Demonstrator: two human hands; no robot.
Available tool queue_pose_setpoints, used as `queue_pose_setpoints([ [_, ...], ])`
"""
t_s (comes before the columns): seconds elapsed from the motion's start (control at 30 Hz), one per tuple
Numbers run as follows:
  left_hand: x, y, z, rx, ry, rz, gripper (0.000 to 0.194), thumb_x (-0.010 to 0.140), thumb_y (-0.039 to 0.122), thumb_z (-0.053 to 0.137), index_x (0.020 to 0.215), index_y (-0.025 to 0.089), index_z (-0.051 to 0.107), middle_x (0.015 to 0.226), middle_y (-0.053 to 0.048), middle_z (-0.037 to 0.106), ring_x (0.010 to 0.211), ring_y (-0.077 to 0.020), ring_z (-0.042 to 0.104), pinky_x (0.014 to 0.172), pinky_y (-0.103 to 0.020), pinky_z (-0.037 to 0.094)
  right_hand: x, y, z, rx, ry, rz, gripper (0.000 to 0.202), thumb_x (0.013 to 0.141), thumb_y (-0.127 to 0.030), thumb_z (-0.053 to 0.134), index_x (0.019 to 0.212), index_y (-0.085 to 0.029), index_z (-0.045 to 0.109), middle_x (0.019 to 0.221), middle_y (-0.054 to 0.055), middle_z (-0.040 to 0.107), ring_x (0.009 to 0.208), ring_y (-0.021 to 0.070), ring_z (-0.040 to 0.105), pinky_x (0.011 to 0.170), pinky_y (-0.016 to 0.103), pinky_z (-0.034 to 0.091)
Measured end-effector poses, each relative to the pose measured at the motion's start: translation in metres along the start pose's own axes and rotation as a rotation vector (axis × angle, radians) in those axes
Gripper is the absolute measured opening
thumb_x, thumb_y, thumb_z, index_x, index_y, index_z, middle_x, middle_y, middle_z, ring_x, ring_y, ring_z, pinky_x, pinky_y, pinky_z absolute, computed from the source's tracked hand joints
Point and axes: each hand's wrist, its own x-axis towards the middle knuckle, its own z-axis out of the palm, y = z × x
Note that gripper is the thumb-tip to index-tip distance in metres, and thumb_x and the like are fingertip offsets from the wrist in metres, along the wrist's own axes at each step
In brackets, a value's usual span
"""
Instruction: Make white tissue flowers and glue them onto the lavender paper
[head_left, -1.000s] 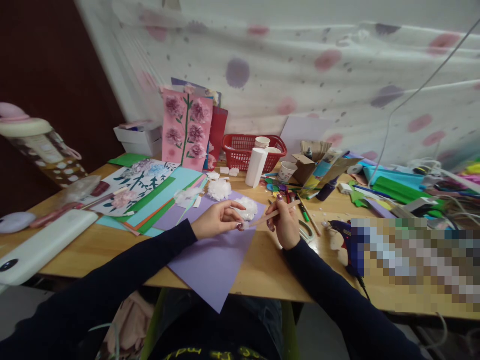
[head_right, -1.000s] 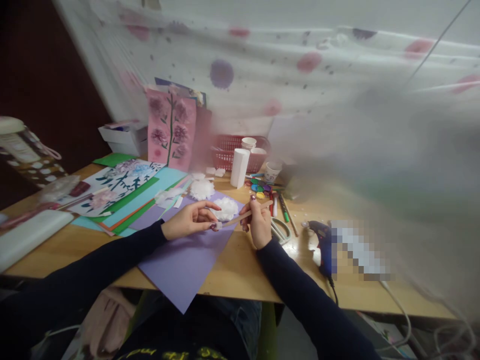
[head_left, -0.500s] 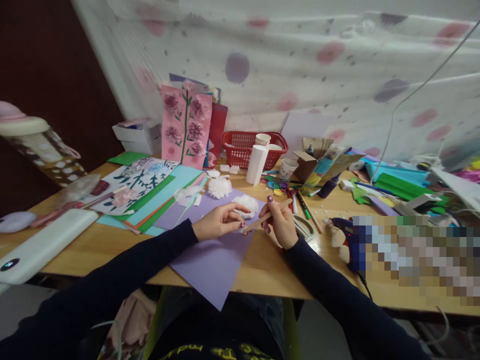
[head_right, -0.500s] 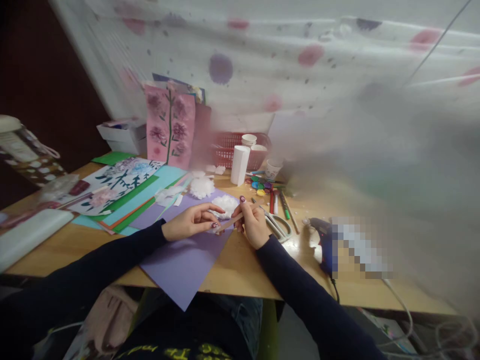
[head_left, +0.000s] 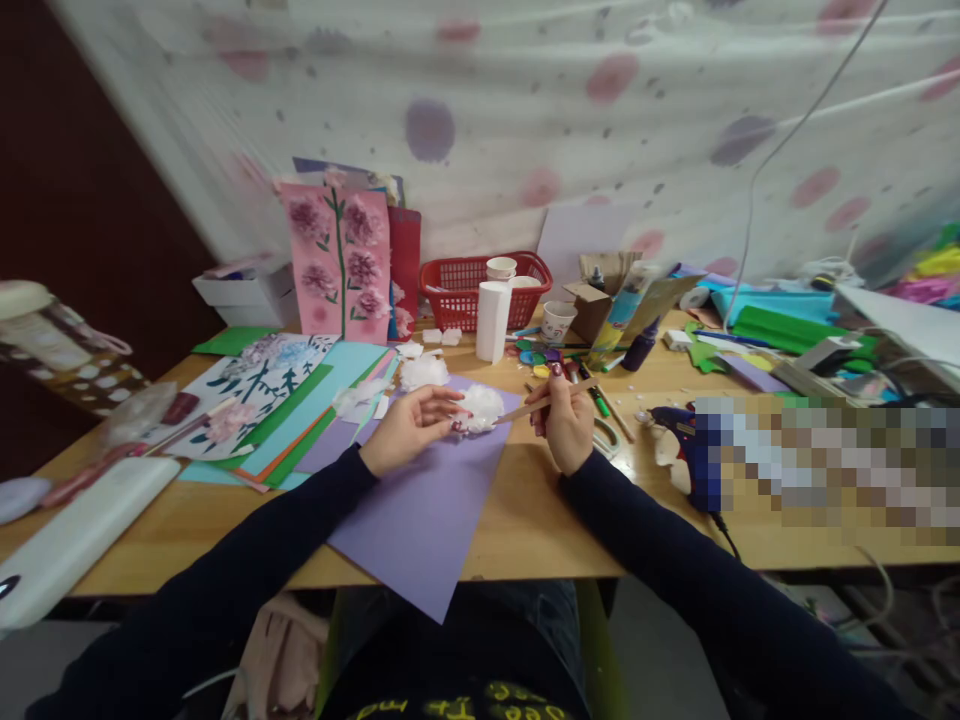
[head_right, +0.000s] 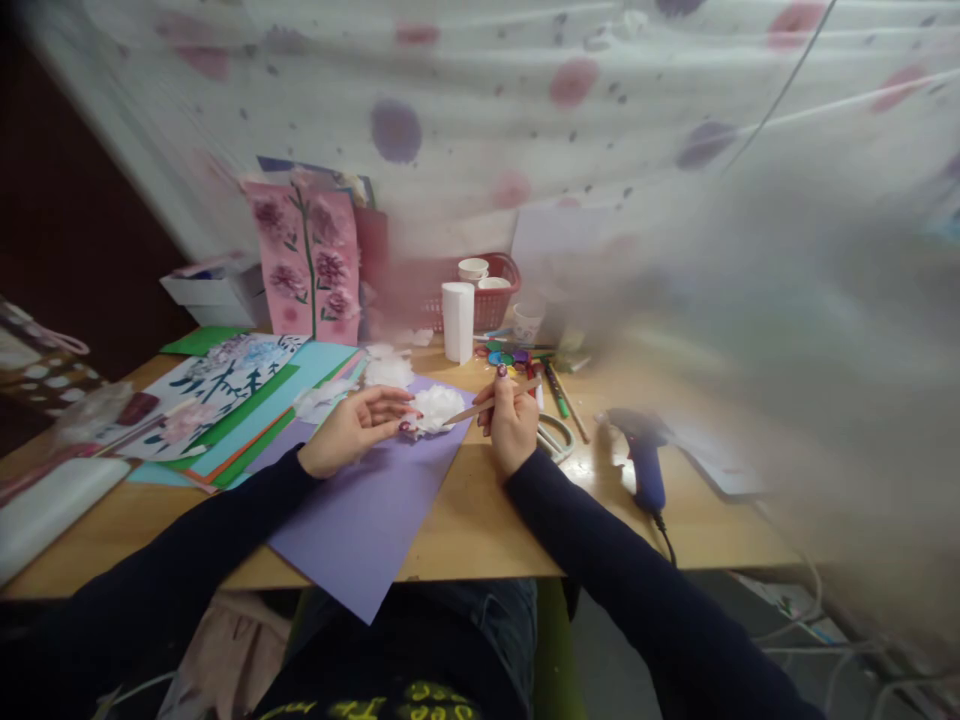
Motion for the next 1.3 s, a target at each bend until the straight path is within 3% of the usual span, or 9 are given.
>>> queue_pose_setpoints([
  [0.13,0.009,0.010,-0.003,0.064,0.078,0.119,0.040,0.067,0.021,0.071,0.103,0.014,0.056,0.088,-0.002,0.063,0.076,-0.0123,0.065,0.079,-0.030,0.053,0.004,0.010,-0.002,-0.127,0.010,-0.078,0.061,0.084,-0.069,0.040,0.057,-0.016,0.056,0.038,-0.003,0.047,0.030,0.0066,0.040,0.032,0.019,0.031],
  [0.4,0.024,0.032,0.019,0.448,-0.027,0.187,0.047,0.070,0.020,0.068,0.112,0.017,0.049,0.078,-0.001,0.070,0.080,-0.0183,0.068,0.082,-0.034,0.050,0.007,0.016,-0.004,-0.250,-0.037,-0.116,0.057,0.089,-0.065,0.036,0.065,-0.017,0.056,0.046,-0.003,0.050,0.034,0.0071,0.045,0.036,0.018,0.035],
  [0.6,0.038,0.025,0.027,0.750,-0.067,0.236,0.048,0.072,0.014,0.064,0.117,0.019,0.047,0.082,0.000,0.073,0.086,-0.0190,0.069,0.084,-0.032,0.047,0.007,0.016,-0.003,-0.241,-0.051,-0.119,0.057,0.089,-0.064,0.035,0.066,-0.017,0.057,0.047,-0.003,0.050,0.036,0.0076,0.046,0.038,0.019,0.036],
  [0.73,0.046,0.018,0.028,0.796,-0.094,0.268,0.048,0.074,0.012,0.064,0.118,0.017,0.046,0.084,-0.001,0.074,0.085,-0.0189,0.069,0.083,-0.032,0.046,0.005,0.014,-0.004,-0.270,0.008,-0.144,0.057,0.091,-0.061,0.034,0.064,-0.017,0.057,0.046,-0.002,0.051,0.037,0.0081,0.046,0.040,0.020,0.037],
  [0.87,0.050,0.014,0.028,0.830,-0.102,0.286,0.048,0.074,0.012,0.065,0.117,0.016,0.046,0.084,-0.003,0.074,0.087,-0.0203,0.069,0.086,-0.036,0.044,0.001,0.011,-0.006,-0.294,0.078,-0.260,0.056,0.095,-0.056,0.030,0.061,-0.018,0.056,0.046,-0.002,0.049,0.040,0.0091,0.048,0.042,0.020,0.036],
  [1.03,0.051,0.014,0.030,0.871,-0.085,0.304,0.047,0.074,0.013,0.065,0.117,0.017,0.048,0.085,-0.003,0.074,0.095,-0.0236,0.067,0.095,-0.042,0.036,-0.002,0.009,-0.005,-0.384,-0.058,-0.304,0.055,0.094,-0.057,0.029,0.063,-0.019,0.054,0.046,-0.002,0.050,0.043,0.0100,0.049,0.046,0.021,0.037],
  [1.3,0.051,0.018,0.029,0.829,-0.104,0.285,0.044,0.075,0.013,0.061,0.117,0.016,0.049,0.084,-0.004,0.074,0.097,-0.0248,0.066,0.097,-0.044,0.032,-0.001,0.013,-0.003,-0.504,-0.114,-0.294,0.057,0.094,-0.059,0.024,0.068,-0.020,0.056,0.050,-0.001,0.052,0.045,0.0107,0.050,0.049,0.021,0.037],
])
